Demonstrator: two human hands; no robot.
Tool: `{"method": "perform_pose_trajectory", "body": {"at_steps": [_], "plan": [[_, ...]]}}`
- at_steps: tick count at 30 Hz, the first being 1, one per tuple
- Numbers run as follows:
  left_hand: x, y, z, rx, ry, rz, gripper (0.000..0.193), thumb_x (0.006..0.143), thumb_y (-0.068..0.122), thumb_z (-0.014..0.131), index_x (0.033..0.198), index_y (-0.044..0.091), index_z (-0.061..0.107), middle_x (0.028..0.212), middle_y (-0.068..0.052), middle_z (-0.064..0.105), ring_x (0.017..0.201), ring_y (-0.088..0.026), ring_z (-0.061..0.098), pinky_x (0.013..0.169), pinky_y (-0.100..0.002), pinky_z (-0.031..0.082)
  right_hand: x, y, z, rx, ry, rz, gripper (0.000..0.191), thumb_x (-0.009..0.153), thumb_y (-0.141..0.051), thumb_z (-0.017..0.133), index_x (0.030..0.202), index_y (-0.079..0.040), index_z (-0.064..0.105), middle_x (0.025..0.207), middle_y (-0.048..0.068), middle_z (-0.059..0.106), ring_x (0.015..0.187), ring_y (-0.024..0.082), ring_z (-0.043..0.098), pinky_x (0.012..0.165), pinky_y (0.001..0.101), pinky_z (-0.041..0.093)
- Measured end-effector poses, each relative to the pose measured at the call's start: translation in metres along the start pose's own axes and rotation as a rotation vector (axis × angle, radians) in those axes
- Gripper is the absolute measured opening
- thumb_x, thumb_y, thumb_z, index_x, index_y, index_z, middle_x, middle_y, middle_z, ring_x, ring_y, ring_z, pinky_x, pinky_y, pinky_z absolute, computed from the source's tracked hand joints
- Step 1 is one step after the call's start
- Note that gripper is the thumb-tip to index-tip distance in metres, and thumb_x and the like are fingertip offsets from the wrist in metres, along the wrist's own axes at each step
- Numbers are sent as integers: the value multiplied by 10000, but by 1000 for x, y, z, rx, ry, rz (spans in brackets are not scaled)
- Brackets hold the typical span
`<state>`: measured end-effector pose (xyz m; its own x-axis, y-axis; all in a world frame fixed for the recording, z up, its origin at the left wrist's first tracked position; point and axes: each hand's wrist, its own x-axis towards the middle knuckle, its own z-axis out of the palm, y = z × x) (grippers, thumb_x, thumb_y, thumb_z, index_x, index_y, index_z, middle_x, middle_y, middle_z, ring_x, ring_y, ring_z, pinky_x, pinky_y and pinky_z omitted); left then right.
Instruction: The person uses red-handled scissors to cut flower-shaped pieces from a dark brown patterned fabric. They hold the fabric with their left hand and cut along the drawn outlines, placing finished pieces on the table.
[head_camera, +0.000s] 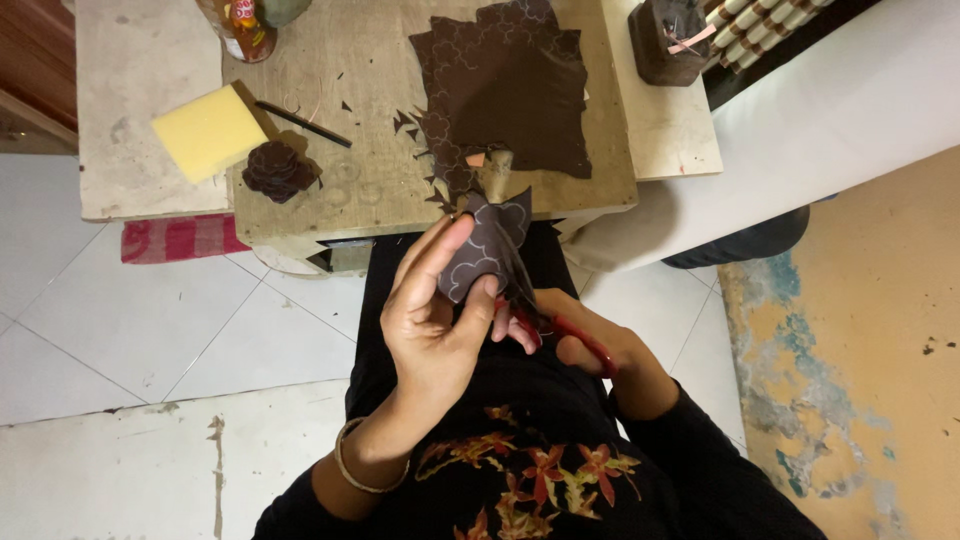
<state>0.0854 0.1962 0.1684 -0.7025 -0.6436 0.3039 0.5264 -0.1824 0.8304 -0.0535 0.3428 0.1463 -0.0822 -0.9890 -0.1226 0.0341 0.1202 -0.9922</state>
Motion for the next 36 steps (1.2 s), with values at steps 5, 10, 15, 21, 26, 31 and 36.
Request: {"method": "perform_pose_trajectory", "body": {"at_steps": [5,10,15,21,26,31,36], "plan": [[2,-2,1,46,22,16,529,965,-241,574,1457,-53,520,1552,-144,456,952,-135,681,642,-244,614,2,-2,-2,-51,18,1,1076,687,-1018,517,1075,-21,636,815,-3,520,765,115,513,686,260,388],[0,-5,1,-11,26,9,524,957,-222,586,1445,-40,522,1548,-127,444,979,-121,682,660,-228,652,1,3,-5,-104,21,13,1070,664,-1043,476,1001,-38,621,775,-6,518,706,110,526,628,254,404],[2,-8,-1,119,42,51,548,954,-223,624,1463,-42,534,1537,-130,495,1260,-145,617,987,-240,588,3,6,-4,-118,51,13,1057,615,-1077,433,900,-66,555,823,-12,532,703,94,530,603,245,419],[2,-5,-3,143,24,51,557,948,-214,644,1466,-38,540,1530,-130,514,1327,-158,587,1047,-246,561,6,8,-7,-127,65,40,1086,551,-1092,438,874,-61,553,795,-14,521,665,91,528,568,238,412],[4,-5,-3,145,18,55,557,944,-203,655,1465,-42,539,1522,-130,522,1371,-173,564,1105,-259,528,6,7,-9,-135,81,23,1088,563,-1081,455,891,-48,556,782,-7,519,647,92,518,550,245,399],[4,-5,-4,155,7,78,549,955,-195,662,1467,-37,540,1526,-124,526,1388,-177,560,1142,-273,518,7,5,-10,-175,93,26,1104,567,-1087,428,882,-39,573,738,-15,521,611,84,512,520,240,380],[6,-1,-6,115,-6,20,559,948,-186,665,1470,-27,538,1511,-118,531,1341,-175,592,1112,-277,543,6,1,-12,-203,105,112,1134,501,-1109,392,873,-54,575,667,-47,499,558,64,487,473,233,352]]}}
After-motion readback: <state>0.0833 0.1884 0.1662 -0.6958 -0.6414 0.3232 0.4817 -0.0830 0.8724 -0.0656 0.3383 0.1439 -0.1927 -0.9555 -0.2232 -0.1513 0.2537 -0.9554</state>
